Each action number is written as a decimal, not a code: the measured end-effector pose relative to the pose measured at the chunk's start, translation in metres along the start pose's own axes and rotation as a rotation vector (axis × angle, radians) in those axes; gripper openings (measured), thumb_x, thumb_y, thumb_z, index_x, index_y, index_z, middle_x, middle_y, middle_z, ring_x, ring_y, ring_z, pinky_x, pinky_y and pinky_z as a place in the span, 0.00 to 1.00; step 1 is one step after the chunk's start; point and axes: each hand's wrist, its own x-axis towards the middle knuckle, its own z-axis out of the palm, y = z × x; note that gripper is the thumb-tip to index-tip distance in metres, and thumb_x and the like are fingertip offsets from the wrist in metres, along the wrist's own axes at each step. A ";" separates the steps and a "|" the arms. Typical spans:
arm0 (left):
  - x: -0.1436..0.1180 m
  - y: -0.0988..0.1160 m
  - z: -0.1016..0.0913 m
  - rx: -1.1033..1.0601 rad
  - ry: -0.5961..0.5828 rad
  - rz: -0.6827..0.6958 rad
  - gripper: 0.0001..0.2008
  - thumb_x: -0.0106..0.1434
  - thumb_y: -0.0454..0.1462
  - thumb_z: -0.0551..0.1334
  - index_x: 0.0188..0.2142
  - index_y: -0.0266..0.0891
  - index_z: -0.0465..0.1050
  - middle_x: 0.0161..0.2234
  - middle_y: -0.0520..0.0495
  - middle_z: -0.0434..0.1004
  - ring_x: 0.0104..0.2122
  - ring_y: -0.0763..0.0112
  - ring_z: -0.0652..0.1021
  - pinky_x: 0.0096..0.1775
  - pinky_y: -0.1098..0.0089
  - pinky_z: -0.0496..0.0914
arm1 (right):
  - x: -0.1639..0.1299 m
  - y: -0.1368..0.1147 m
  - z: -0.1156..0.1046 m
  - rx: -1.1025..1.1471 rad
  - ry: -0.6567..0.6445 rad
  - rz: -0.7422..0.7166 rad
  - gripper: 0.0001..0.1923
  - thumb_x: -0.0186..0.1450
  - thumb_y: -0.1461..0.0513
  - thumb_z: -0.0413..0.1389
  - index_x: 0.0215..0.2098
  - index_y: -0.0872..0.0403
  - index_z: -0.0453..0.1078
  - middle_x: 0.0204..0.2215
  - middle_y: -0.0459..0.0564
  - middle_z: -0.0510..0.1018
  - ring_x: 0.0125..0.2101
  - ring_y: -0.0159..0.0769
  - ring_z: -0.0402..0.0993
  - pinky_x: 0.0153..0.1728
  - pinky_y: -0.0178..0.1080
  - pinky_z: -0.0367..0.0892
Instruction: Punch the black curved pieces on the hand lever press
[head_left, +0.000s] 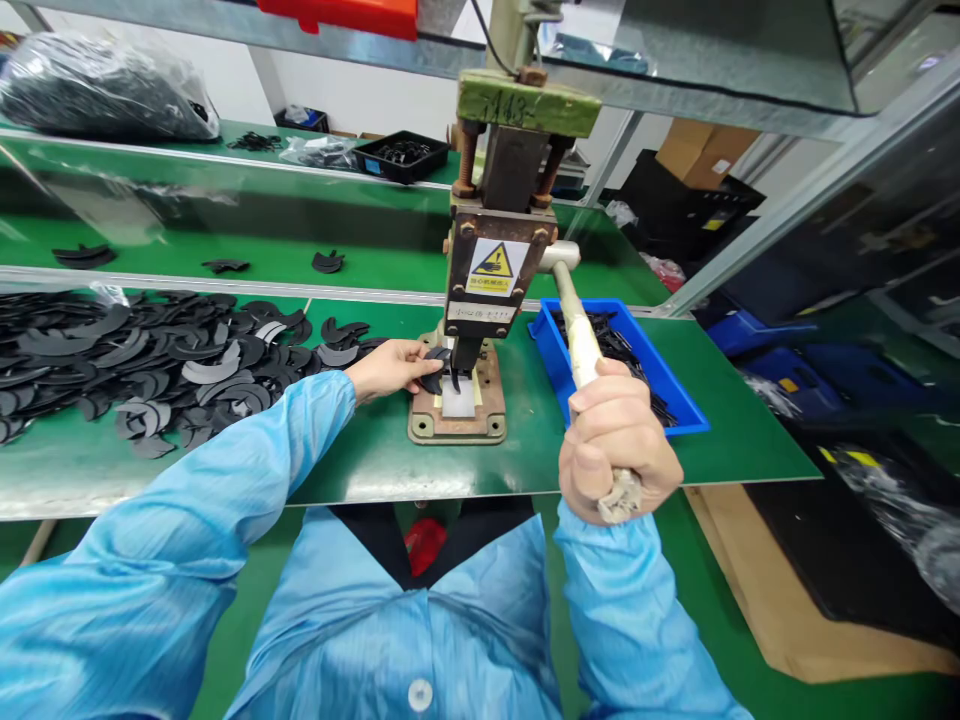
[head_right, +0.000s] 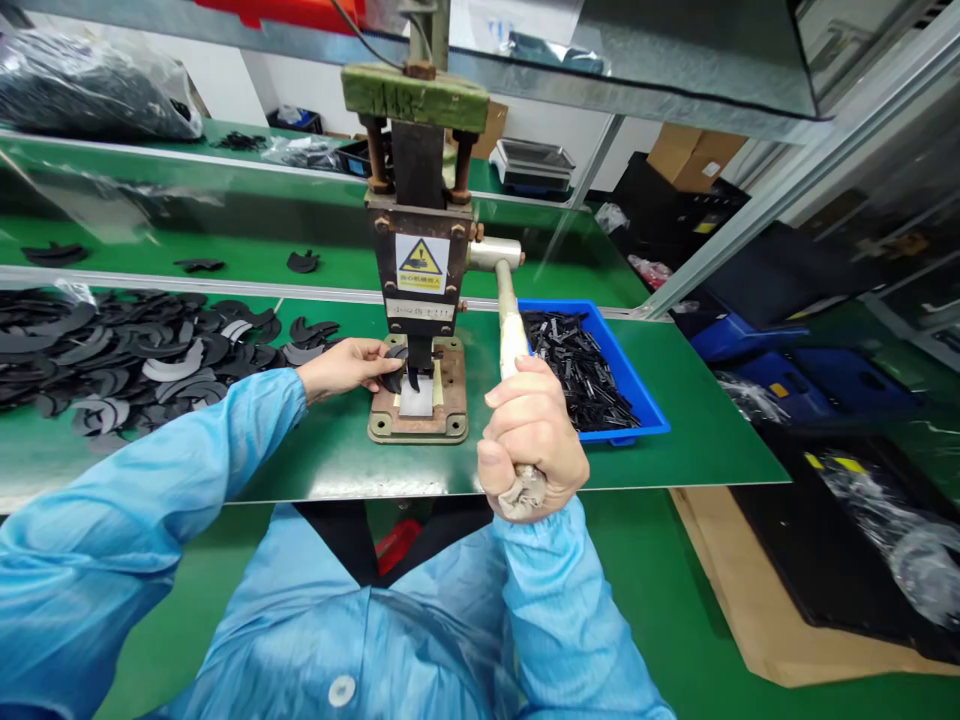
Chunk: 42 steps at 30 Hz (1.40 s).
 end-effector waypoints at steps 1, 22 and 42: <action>0.000 -0.001 0.001 -0.003 0.016 -0.003 0.28 0.49 0.55 0.80 0.32 0.36 0.75 0.28 0.50 0.77 0.25 0.76 0.75 0.26 0.75 0.73 | 0.000 0.000 0.000 0.004 -0.003 0.003 0.18 0.66 0.58 0.61 0.21 0.51 0.63 0.20 0.40 0.72 0.31 0.36 0.75 0.56 0.61 0.72; 0.000 0.021 0.006 0.001 0.012 -0.387 0.15 0.63 0.45 0.75 0.32 0.38 0.76 0.20 0.45 0.79 0.18 0.72 0.78 0.21 0.76 0.70 | -0.002 -0.002 0.000 -0.025 -0.008 0.020 0.17 0.65 0.58 0.61 0.22 0.49 0.62 0.19 0.40 0.72 0.30 0.37 0.75 0.55 0.61 0.73; -0.118 0.038 0.003 -0.125 -0.040 0.085 0.26 0.58 0.57 0.74 0.30 0.41 0.69 0.20 0.51 0.76 0.20 0.71 0.78 0.22 0.74 0.71 | -0.034 0.015 0.028 -0.086 -0.486 0.487 0.19 0.69 0.61 0.61 0.58 0.50 0.70 0.47 0.53 0.83 0.46 0.35 0.83 0.50 0.42 0.81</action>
